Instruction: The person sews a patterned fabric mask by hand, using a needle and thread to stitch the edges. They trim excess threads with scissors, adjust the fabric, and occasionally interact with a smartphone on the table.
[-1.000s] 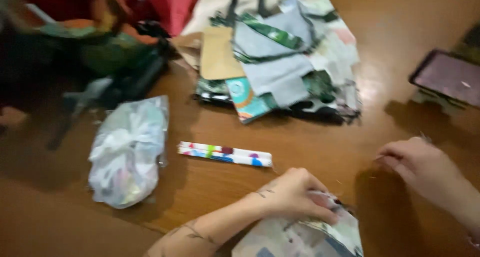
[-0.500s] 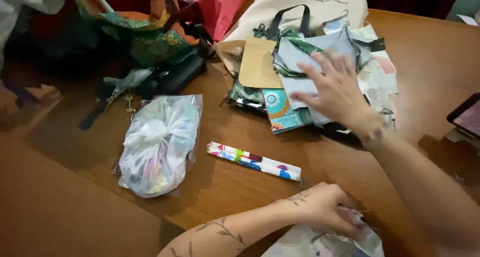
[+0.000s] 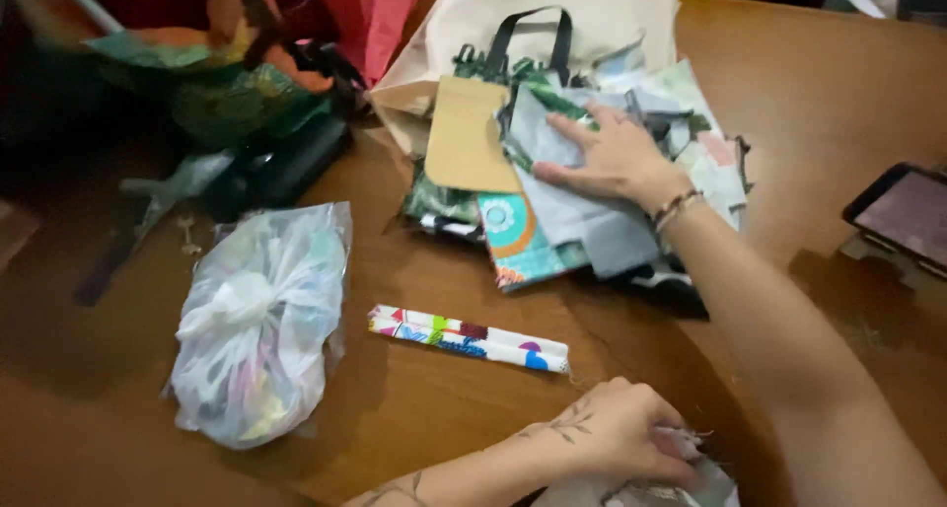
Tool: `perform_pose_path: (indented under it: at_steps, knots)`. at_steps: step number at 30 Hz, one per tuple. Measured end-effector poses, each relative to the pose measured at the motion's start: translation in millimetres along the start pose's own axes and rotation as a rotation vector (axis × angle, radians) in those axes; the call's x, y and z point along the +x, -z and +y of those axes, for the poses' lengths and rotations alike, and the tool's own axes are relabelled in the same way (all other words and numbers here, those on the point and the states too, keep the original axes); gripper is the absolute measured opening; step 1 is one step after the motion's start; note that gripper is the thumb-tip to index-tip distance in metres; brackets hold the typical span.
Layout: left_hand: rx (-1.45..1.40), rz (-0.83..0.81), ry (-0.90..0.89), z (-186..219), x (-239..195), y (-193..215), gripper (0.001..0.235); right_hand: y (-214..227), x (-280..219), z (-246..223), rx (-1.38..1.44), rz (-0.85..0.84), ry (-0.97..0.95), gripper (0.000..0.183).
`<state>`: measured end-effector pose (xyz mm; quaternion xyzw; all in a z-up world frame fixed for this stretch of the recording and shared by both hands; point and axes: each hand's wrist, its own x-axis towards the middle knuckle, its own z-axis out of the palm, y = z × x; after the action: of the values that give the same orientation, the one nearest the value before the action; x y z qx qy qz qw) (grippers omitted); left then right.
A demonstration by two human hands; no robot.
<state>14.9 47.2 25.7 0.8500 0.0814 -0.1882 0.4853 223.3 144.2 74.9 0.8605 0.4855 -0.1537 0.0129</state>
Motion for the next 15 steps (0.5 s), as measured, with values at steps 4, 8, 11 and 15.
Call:
perform_pose_path:
  at_steps: [4, 8, 11, 15]
  knots:
    - [0.046, 0.030, -0.164, -17, 15, -16, 0.037, -36, -7, 23, -0.035, 0.083, 0.088, 0.093]
    - [0.043, 0.013, -0.122, -10, 12, -10, 0.036, -50, -34, 32, -0.002, 0.158, 0.181, 0.090]
    - [0.067, 0.012, -0.136, -11, 16, -16, 0.039, -56, -49, 39, 0.014, 0.169, 0.199, 0.091]
    - [0.103, 0.044, -0.144, -12, 18, -19, 0.041, -34, -58, 34, -0.020, -0.002, 0.164, 0.100]
